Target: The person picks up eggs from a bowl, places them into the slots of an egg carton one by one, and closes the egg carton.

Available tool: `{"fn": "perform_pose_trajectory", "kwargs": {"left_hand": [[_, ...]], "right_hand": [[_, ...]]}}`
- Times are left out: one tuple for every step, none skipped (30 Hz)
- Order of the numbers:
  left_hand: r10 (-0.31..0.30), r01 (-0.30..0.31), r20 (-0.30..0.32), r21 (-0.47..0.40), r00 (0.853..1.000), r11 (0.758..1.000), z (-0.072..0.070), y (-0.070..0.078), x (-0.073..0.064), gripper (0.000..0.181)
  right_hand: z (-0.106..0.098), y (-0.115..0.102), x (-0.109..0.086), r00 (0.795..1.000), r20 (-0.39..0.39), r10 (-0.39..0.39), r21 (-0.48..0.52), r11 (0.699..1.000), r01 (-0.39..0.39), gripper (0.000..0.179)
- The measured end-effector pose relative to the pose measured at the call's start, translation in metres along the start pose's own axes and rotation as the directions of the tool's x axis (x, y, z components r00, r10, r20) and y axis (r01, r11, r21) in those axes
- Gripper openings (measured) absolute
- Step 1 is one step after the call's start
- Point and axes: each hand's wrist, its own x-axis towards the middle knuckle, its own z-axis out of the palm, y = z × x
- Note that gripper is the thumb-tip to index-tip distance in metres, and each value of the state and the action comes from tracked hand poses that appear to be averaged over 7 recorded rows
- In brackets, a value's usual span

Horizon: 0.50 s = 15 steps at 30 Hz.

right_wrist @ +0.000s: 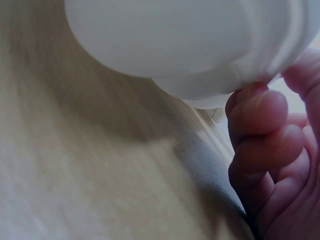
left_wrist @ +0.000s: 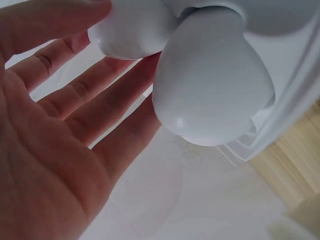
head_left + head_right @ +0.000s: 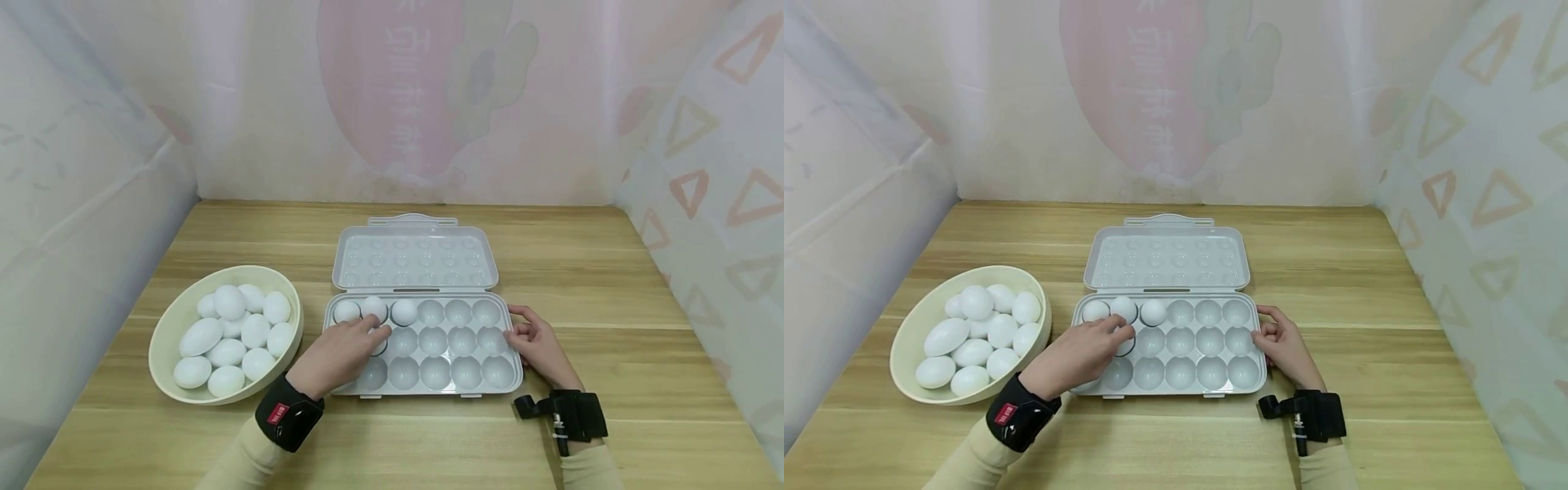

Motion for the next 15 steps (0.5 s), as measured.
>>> {"fn": "perform_pose_trajectory", "kwargs": {"left_hand": [[-0.001,0.001,0.004,-0.002,1.0,1.0,-0.0002,-0.0001,-0.0002,0.026],[-0.002,0.002,0.008,-0.003,1.0,1.0,-0.0002,-0.0003,-0.0003,0.027],[-0.004,0.004,0.01,-0.005,1.0,1.0,-0.0002,-0.0005,-0.0006,0.027],[-0.005,0.005,0.009,-0.007,1.0,1.0,-0.0001,-0.0007,-0.0008,0.026],[-0.006,0.006,0.007,-0.009,1.0,1.0,0.0,-0.0009,-0.0009,0.025],[-0.007,0.007,0.003,-0.011,1.0,1.0,0.0002,-0.0011,-0.0009,0.024],[-0.008,0.008,-0.001,-0.013,1.0,1.0,0.0003,-0.0014,-0.001,0.023],[-0.008,0.008,-0.005,-0.016,1.0,1.0,0.0005,-0.0017,-0.001,0.022],[-0.009,0.009,-0.009,-0.02,1.0,1.0,0.0004,-0.0019,-0.0011,0.021],[-0.009,0.008,-0.013,-0.023,1.0,1.0,0.0004,-0.0022,-0.0012,0.02],[-0.008,0.008,-0.015,-0.026,1.0,1.0,0.0003,-0.0024,-0.0012,0.02],[-0.009,0.008,-0.015,-0.03,1.0,0.999,0.0002,-0.0026,-0.0012,0.02],[-0.008,0.008,-0.015,-0.034,1.0,0.999,0.0,-0.0029,-0.0013,0.02],[-0.007,0.007,-0.013,-0.037,1.0,0.999,-0.0004,-0.0031,-0.0013,0.021],[-0.007,0.006,-0.011,-0.039,1.0,0.999,-0.001,-0.0034,-0.0012,0.021]], "right_hand": [[0.0,-0.0002,-0.0001,1.0,0.001,0.001,-0.003,1.0,-0.001,0.047],[0.0,-0.0005,-0.0002,1.0,0.0,0.002,-0.003,1.0,-0.002,0.047],[0.0,-0.0007,-0.0003,1.0,0.001,0.001,-0.004,1.0,-0.001,0.047],[0.0,-0.0008,-0.0005,1.0,0.001,0.0,-0.003,1.0,0.0,0.047],[0.0001,-0.0009,-0.0006,1.0,0.001,-0.001,-0.003,1.0,0.001,0.047],[0.0002,-0.0009,-0.0007,1.0,0.0,-0.004,-0.002,1.0,0.004,0.047],[0.0002,-0.0009,-0.0008,1.0,-0.001,-0.007,0.001,1.0,0.007,0.047],[0.0002,-0.0008,-0.0009,1.0,-0.001,-0.009,0.004,1.0,0.009,0.047],[0.0002,-0.0006,-0.0009,1.0,0.0,-0.011,0.004,1.0,0.011,0.047],[0.0001,-0.0005,-0.001,1.0,0.001,-0.012,0.005,1.0,0.012,0.047],[0.0,-0.0003,-0.001,1.0,0.001,-0.014,0.006,1.0,0.014,0.047],[-0.0001,-0.0002,-0.0009,1.0,0.001,-0.014,0.006,1.0,0.014,0.047],[-0.0003,-0.0001,-0.0008,1.0,0.003,-0.014,0.004,1.0,0.014,0.047],[-0.0006,-0.0001,-0.0008,1.0,0.005,-0.013,0.002,1.0,0.013,0.047],[-0.001,-0.0001,-0.0006,1.0,0.004,-0.014,-0.002,1.0,0.014,0.047]]}}
